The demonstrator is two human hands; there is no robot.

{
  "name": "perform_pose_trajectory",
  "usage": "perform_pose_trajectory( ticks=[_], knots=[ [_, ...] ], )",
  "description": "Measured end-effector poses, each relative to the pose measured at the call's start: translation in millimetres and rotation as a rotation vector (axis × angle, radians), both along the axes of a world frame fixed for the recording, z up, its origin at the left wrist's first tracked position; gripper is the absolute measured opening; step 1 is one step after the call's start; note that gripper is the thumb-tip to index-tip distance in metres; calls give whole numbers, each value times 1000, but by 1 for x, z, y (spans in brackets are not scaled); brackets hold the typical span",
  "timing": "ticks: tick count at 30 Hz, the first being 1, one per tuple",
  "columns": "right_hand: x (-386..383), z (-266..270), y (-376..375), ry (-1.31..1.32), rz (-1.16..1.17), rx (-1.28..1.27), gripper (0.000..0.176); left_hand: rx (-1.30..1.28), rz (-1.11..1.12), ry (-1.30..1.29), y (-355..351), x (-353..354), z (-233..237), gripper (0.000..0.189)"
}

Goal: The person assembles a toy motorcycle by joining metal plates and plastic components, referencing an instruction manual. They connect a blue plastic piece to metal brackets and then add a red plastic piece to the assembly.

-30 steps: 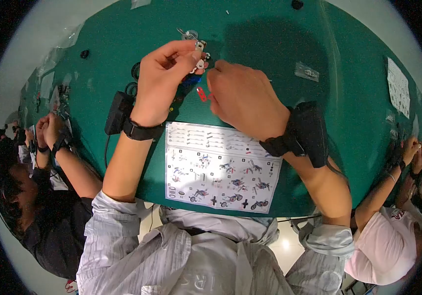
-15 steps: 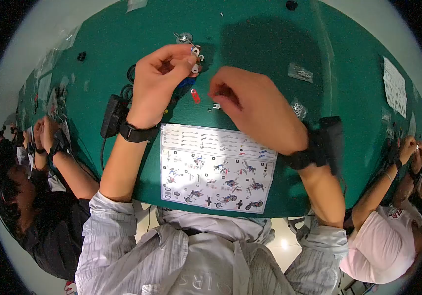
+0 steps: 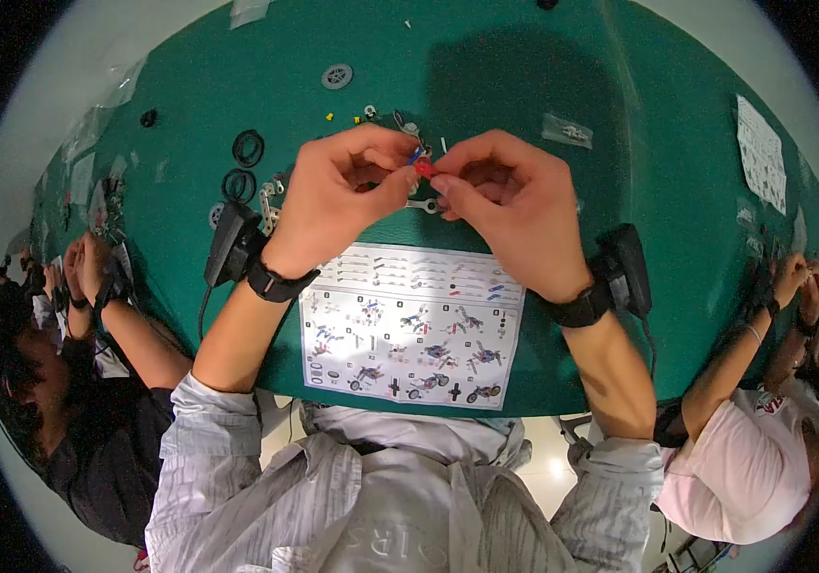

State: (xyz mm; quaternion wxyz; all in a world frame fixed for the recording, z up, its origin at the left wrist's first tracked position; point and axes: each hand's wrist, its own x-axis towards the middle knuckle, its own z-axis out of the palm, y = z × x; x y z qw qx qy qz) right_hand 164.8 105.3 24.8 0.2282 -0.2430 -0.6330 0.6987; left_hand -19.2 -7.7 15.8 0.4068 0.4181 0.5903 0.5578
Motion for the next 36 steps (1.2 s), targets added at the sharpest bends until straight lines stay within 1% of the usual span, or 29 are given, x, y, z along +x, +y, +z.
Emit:
perform_pose_trajectory(
  ticks=[3, 6, 9, 15, 21, 27, 30, 36],
  knots=[
    [1, -5, -1, 8, -20, -23, 16, -25, -15, 33, 0, 4, 0, 26],
    [3, -10, -3, -9, -42, 14, 18, -7, -48, 99, -1, 7, 0, 26],
    [2, -10, -4, -25, -71, 69, 18, -17, -65, 102, -1, 8, 2, 26],
    [2, -6, -6, -108, -84, 111, 12, -17, -79, 167, -2, 7, 0, 26],
    [3, -6, -5, -127, -65, 65, 11, -13, -84, 178, -2, 7, 1, 28],
    [2, -3, -7, -84, -64, 30, 12, -25, -82, 173, -2, 6, 0, 28],
    [3, -3, -6, -125, -55, 53, 12, 0, -88, 171, -2, 7, -1, 28],
    [3, -6, -7, -99, -49, 85, 12, -9, -91, 181, -2, 7, -2, 28]
  ],
)
